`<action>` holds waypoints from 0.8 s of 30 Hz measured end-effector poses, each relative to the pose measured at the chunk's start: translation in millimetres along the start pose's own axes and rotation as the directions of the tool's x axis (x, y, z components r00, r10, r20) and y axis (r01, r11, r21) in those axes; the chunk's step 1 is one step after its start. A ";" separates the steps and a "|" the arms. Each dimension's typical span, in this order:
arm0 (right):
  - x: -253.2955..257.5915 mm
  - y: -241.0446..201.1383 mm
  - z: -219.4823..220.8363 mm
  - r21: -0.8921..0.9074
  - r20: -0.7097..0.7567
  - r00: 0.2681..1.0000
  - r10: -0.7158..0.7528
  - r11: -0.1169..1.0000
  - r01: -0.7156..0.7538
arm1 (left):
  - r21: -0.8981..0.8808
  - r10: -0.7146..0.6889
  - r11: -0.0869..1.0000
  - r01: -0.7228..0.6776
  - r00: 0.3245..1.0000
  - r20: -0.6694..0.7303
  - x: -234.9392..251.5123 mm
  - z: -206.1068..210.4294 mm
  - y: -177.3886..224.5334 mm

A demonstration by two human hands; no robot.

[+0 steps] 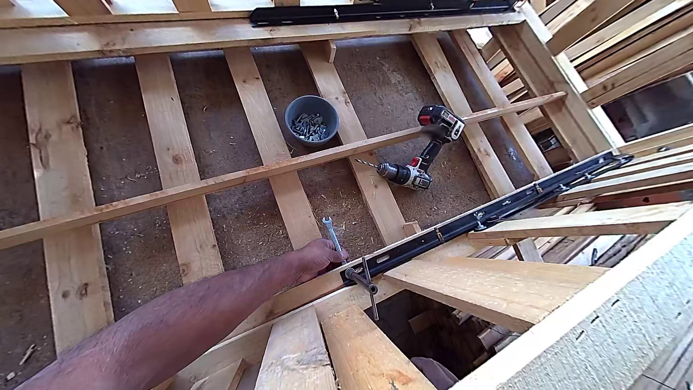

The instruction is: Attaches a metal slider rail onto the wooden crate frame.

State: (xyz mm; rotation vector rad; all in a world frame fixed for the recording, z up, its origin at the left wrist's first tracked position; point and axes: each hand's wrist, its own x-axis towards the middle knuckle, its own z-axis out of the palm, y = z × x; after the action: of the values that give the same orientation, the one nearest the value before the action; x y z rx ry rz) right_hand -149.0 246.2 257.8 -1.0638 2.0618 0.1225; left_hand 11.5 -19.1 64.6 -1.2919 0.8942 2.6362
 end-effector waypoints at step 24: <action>54.3 16.3 -16.5 -0.520 -0.253 0.526 -0.812 0.572 0.634 | 0.349 0.064 0.935 -0.058 0.998 -0.004 -11.1 8.3 0.6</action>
State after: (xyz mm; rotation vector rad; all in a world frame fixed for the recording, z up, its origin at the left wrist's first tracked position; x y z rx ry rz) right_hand -188.7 214.9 227.4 -2.3500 1.7979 -0.2301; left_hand 12.7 -13.2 77.1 -1.2099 1.3504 2.3630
